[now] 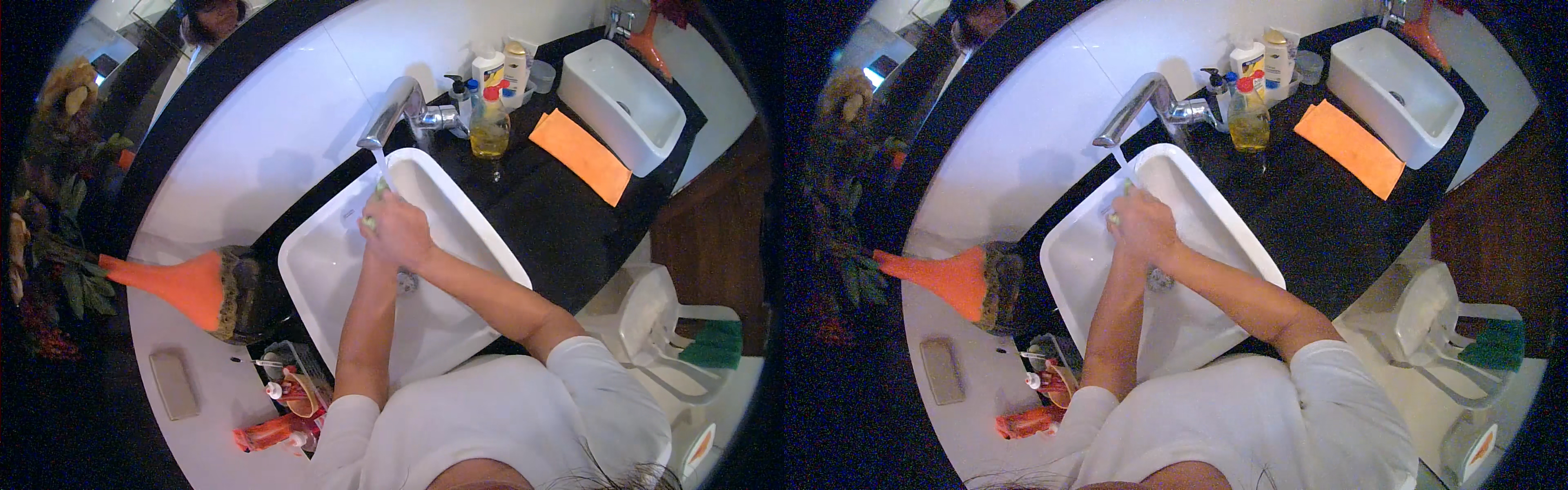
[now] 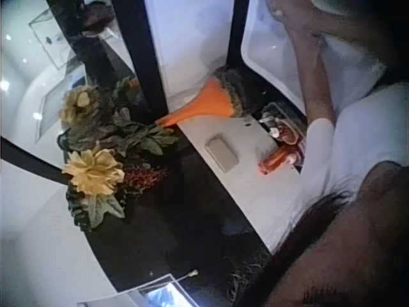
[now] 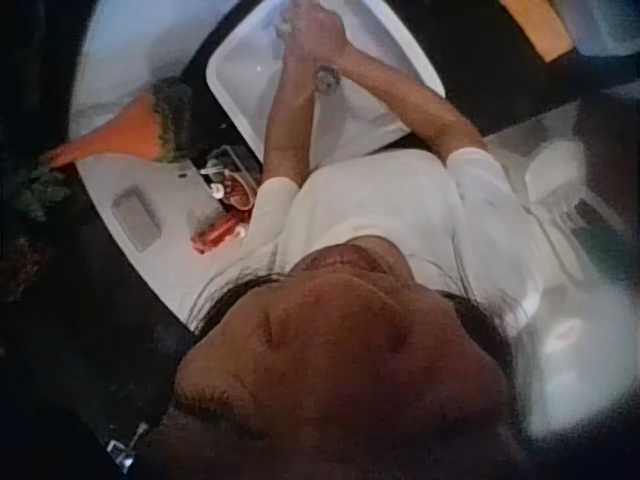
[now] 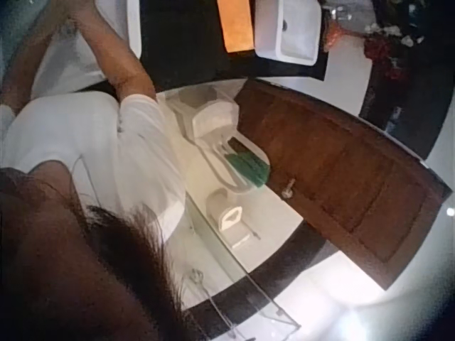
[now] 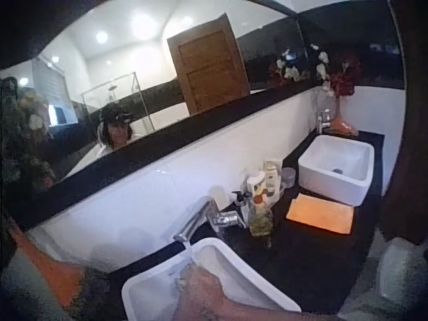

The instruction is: The person lathers and scrubs a cloth in a sink, turns on the faucet to rinse the cloth and their hands under running water, and wipes the countertop with the cloth.

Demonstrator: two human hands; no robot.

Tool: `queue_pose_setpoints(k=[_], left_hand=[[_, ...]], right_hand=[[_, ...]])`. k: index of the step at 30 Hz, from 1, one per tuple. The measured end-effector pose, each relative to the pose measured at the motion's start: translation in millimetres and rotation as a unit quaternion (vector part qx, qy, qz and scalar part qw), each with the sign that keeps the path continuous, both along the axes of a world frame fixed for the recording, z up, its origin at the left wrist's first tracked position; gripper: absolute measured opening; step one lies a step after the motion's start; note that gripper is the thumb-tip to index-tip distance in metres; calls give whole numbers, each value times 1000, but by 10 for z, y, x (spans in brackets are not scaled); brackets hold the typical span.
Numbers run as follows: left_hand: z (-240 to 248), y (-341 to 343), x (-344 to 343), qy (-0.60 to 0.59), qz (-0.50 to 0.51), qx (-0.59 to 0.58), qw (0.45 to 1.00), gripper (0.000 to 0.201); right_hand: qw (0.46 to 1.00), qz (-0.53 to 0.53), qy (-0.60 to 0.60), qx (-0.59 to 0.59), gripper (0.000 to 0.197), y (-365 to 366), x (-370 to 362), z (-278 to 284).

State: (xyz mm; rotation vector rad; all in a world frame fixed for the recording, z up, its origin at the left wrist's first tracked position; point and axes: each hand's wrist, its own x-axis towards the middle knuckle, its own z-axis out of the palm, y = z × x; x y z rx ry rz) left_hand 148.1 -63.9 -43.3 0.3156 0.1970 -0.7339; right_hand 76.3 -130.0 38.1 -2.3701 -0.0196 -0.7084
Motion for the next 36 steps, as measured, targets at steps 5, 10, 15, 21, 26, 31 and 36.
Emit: queue_pose_setpoints(k=[5, 10, 15, 21, 26, 31, 36], left_hand=[[-56, -131, -186, 22, -11, 78, 997, 39], [6, 269, -347, 17, -36, 73, 997, 44], [55, 342, -415, 89, 23, 43, 995, 51], [-60, -56, -211, -241, -26, -266, 933, 52], [78, -237, -129, -73, -3, -268, 961, 47], [273, -186, -176, -98, -9, -32, 995, 39], [262, -77, -49, -60, -4, -25, 998, 38]], right_hand=[[999, -33, 24, -4, 24, -258, 205, -92], [989, -86, 113, 38, 30, -388, 368, -325], [943, 69, 204, 252, 38, -532, 464, -380], [996, 70, 60, 13, 32, 53, -30, -78], [991, -109, 33, 71, 21, -483, 274, 90], [992, -64, 28, 104, 19, -354, 122, 68], [998, 36, 34, 32, 20, -90, 124, -77]])
